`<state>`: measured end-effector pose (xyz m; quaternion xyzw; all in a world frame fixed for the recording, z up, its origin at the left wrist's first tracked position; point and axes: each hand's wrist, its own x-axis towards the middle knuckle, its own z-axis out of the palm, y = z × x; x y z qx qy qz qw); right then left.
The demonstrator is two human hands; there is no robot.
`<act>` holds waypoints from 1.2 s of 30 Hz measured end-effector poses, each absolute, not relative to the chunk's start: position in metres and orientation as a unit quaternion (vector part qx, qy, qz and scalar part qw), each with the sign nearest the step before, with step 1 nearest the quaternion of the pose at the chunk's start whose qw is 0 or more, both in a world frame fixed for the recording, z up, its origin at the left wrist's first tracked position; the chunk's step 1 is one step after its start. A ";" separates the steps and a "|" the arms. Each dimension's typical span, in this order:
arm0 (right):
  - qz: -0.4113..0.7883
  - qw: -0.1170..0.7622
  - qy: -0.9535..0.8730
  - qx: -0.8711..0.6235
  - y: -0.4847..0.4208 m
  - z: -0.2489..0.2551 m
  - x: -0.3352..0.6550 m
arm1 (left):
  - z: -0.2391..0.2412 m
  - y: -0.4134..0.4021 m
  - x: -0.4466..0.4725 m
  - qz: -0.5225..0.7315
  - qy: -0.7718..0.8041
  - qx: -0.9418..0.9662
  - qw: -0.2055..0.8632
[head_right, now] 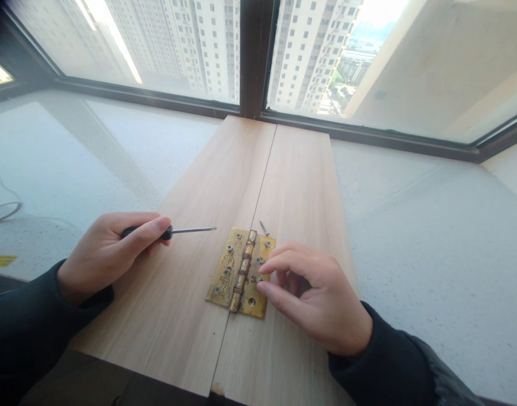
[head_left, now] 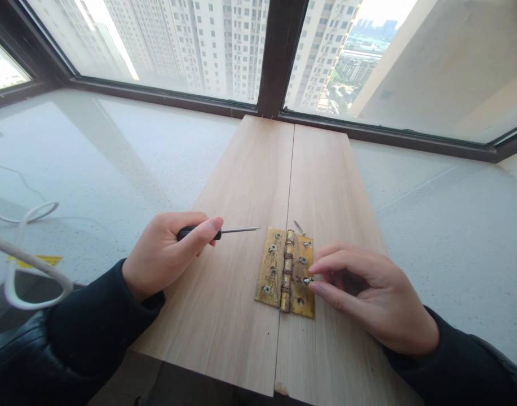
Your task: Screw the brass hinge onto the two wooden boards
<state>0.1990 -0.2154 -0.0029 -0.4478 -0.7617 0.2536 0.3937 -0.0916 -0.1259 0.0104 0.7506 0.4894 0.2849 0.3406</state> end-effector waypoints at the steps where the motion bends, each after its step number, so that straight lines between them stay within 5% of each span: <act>1: 0.256 0.395 -0.758 -0.451 -0.215 -0.003 0.199 | 0.011 -0.126 -0.092 0.284 0.493 0.748 0.340; 36: 0.207 0.368 -0.777 -0.466 -0.222 -0.003 0.197 | 0.011 -0.126 -0.093 0.290 0.496 0.746 0.338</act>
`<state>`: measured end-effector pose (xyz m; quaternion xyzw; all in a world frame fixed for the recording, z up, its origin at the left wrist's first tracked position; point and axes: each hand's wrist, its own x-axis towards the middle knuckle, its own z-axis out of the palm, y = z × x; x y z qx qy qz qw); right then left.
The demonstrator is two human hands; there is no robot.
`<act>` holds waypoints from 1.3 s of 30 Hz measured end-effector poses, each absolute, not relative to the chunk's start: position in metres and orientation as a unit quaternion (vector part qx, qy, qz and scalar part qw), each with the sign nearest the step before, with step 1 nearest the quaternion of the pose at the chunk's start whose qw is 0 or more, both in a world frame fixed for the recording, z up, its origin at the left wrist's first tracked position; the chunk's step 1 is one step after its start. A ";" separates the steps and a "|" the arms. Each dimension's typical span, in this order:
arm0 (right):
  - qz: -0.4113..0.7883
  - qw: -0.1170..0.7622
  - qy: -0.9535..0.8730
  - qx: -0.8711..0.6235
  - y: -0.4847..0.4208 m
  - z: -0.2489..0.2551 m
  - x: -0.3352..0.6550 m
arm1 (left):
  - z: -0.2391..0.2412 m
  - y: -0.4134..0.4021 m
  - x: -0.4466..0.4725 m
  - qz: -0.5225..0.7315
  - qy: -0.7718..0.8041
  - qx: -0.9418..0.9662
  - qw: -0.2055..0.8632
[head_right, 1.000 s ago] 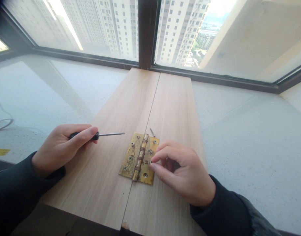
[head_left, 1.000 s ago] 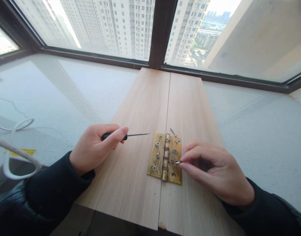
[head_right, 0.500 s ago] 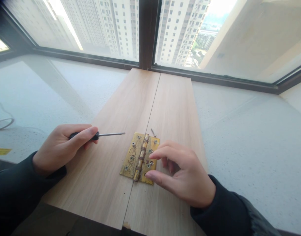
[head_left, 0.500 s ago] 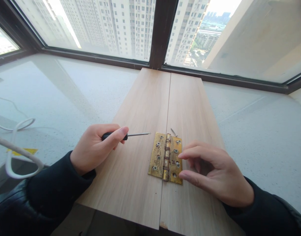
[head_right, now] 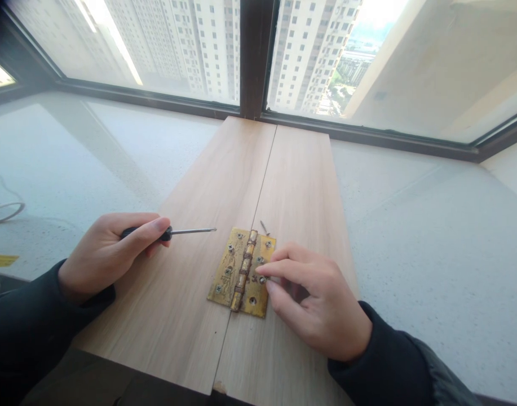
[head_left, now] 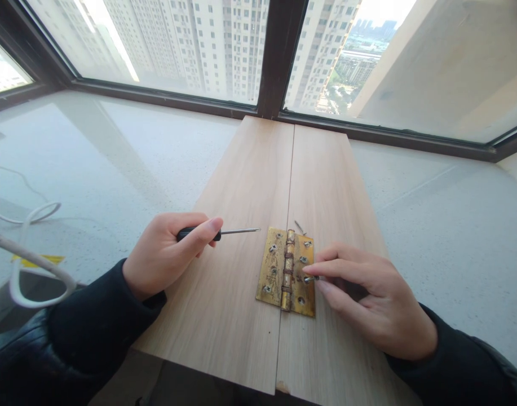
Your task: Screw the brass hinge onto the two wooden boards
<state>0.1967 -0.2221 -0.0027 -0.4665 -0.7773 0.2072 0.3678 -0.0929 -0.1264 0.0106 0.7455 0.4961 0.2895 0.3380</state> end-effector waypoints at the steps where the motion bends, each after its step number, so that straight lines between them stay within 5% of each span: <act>1: 0.209 0.369 -0.776 -0.467 -0.222 -0.003 0.196 | 0.011 -0.127 -0.093 0.289 0.497 0.745 0.339; 39: 0.262 0.379 -0.755 -0.467 -0.218 0.000 0.198 | 0.018 -0.134 -0.086 0.289 0.535 0.713 0.349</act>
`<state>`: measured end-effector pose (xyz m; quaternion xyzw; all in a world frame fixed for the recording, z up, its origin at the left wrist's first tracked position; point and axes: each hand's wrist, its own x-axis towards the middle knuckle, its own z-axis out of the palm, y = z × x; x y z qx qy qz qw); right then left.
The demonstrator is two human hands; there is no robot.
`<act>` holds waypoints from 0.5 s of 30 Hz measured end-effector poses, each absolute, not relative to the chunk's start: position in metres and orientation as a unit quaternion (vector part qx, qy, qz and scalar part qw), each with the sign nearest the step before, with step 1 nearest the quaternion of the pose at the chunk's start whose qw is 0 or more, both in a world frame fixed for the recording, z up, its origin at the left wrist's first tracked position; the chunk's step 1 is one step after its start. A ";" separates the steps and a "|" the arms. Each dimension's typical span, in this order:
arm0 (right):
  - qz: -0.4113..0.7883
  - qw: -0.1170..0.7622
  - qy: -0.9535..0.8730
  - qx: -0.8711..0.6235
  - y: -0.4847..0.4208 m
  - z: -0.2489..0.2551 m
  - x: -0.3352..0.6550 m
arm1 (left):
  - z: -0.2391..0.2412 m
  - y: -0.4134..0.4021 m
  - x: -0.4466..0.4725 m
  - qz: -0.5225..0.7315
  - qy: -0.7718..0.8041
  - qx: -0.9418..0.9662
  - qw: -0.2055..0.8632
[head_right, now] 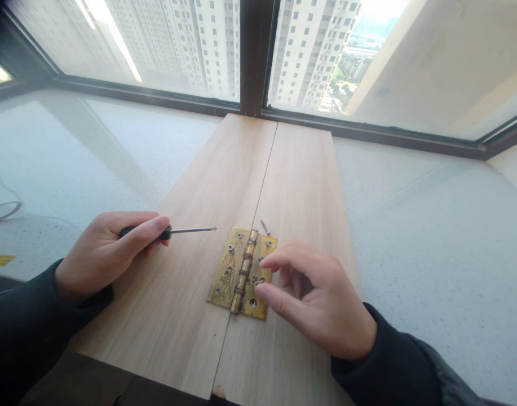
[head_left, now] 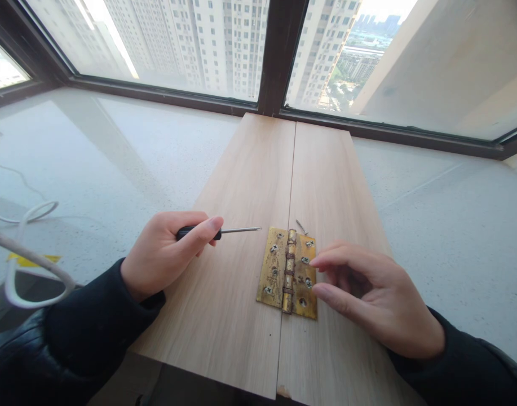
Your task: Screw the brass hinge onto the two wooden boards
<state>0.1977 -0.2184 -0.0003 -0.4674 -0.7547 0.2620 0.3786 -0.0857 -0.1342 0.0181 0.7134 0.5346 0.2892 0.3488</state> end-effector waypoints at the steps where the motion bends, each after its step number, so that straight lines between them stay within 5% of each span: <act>1: 0.258 0.379 -0.756 -0.466 -0.218 -0.001 0.197 | 0.018 -0.133 -0.086 0.289 0.534 0.715 0.347; 15: 0.224 0.371 -0.767 -0.473 -0.220 -0.001 0.195 | 0.018 -0.135 -0.085 0.288 0.537 0.712 0.348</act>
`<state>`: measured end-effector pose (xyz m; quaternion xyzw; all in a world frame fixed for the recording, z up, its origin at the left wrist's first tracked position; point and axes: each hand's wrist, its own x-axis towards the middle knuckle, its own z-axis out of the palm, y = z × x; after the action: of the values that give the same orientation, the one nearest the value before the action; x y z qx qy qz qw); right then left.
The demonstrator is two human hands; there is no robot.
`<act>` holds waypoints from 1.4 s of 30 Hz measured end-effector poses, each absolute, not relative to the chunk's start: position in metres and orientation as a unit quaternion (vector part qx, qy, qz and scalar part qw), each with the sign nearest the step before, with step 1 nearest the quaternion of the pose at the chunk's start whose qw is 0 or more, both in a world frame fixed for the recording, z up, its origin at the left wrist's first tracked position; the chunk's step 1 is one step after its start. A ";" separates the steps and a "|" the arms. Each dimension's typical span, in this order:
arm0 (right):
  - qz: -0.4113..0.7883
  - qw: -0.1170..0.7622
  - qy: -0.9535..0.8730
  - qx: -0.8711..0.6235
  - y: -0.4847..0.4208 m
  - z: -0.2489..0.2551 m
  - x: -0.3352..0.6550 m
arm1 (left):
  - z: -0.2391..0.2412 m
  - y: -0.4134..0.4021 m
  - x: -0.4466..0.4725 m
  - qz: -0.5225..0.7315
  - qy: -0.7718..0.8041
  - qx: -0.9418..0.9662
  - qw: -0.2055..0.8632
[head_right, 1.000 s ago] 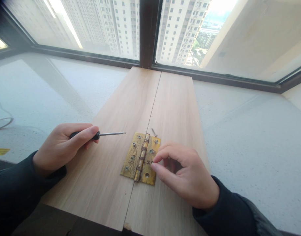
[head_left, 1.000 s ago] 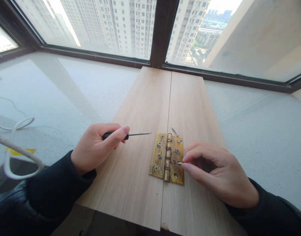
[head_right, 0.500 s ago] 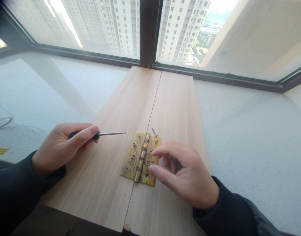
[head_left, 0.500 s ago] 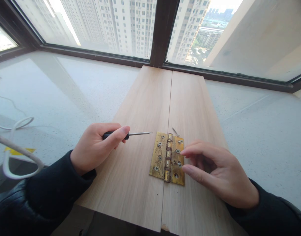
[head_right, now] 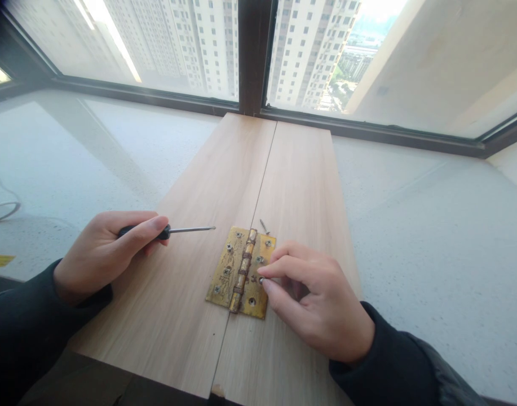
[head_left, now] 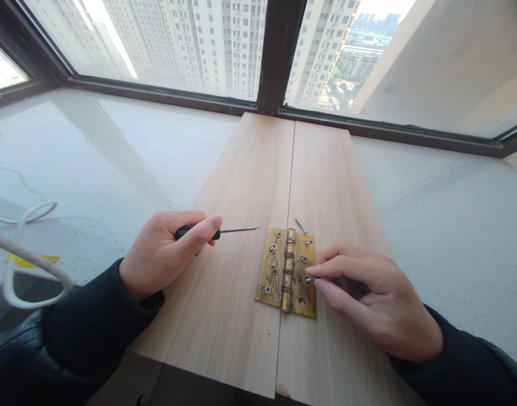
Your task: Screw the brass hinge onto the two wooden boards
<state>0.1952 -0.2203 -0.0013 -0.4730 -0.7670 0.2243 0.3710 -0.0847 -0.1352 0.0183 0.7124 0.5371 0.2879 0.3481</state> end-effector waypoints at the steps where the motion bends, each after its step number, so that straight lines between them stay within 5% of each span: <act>1: 0.225 0.371 -0.768 -0.472 -0.221 -0.001 0.195 | 0.018 -0.135 -0.085 0.288 0.536 0.713 0.347; 18: 0.147 0.394 -0.752 -0.508 -0.226 -0.003 0.200 | 0.019 -0.135 -0.085 0.286 0.537 0.711 0.352; 29: 0.049 0.293 -0.834 -0.466 -0.226 -0.008 0.196 | 0.018 -0.135 -0.085 0.289 0.536 0.707 0.359; 42: 0.100 0.324 -0.836 -0.432 -0.228 -0.013 0.198 | 0.015 -0.129 -0.089 0.283 0.505 0.734 0.354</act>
<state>0.1977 -0.2283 -0.0132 -0.4317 -0.8359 0.1004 0.3237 -0.0890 -0.1291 0.0153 0.7341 0.5055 0.2832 0.3540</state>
